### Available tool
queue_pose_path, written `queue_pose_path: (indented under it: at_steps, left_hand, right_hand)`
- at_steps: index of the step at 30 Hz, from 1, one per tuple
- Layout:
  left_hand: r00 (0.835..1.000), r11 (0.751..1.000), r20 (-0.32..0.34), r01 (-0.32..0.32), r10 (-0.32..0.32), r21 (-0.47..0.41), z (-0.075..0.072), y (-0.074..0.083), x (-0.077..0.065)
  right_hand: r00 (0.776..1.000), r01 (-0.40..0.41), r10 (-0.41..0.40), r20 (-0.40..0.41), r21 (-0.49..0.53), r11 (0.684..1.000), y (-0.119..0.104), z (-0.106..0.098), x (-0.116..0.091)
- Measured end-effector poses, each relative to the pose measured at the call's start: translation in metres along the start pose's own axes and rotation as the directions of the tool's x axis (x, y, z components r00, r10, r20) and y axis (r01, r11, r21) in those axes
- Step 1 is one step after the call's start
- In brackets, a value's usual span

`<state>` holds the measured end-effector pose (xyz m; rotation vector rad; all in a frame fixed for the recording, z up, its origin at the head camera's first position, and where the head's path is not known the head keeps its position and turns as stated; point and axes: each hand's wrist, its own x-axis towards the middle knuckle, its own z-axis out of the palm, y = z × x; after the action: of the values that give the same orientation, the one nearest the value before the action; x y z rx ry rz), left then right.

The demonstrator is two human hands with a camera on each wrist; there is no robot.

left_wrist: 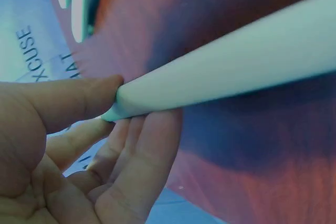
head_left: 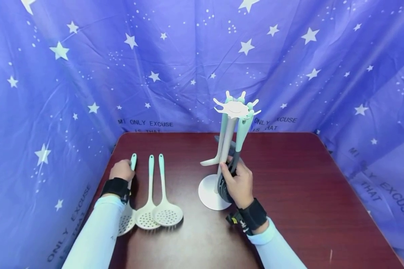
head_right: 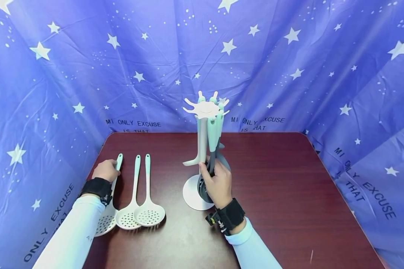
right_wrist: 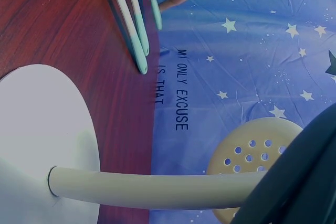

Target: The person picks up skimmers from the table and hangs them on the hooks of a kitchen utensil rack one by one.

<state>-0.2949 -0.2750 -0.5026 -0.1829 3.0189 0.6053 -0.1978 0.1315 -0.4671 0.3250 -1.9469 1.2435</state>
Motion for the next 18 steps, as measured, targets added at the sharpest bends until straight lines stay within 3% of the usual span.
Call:
queue_pose_path:
  at_steps: [5, 11, 15, 18]
  left_hand:
    - [0.988, 0.997, -0.145, -0.058, 0.051, -0.044, -0.015, 0.009, 0.001]
    - [0.931, 0.978, -0.33, -0.192, 0.156, -0.08, -0.04, 0.043, -0.003]
    - [0.912, 0.95, -0.371, -0.253, 0.172, -0.181, -0.056, 0.075, -0.009]
    - [0.904, 0.912, -0.391, -0.297, 0.173, -0.284, -0.065, 0.099, -0.018]
  right_hand:
    - [1.0, -0.003, 0.003, -0.005, -0.003, 1.0, -0.001, 0.001, -0.001]
    - [1.0, 0.004, -0.004, -0.009, -0.013, 1.0, 0.001, 0.002, -0.002]
    - [1.0, 0.006, -0.007, -0.005, -0.008, 1.0, 0.001, 0.001, -0.002]
    - [1.0, 0.002, -0.002, 0.0, 0.0, 1.0, 0.001, 0.0, -0.002]
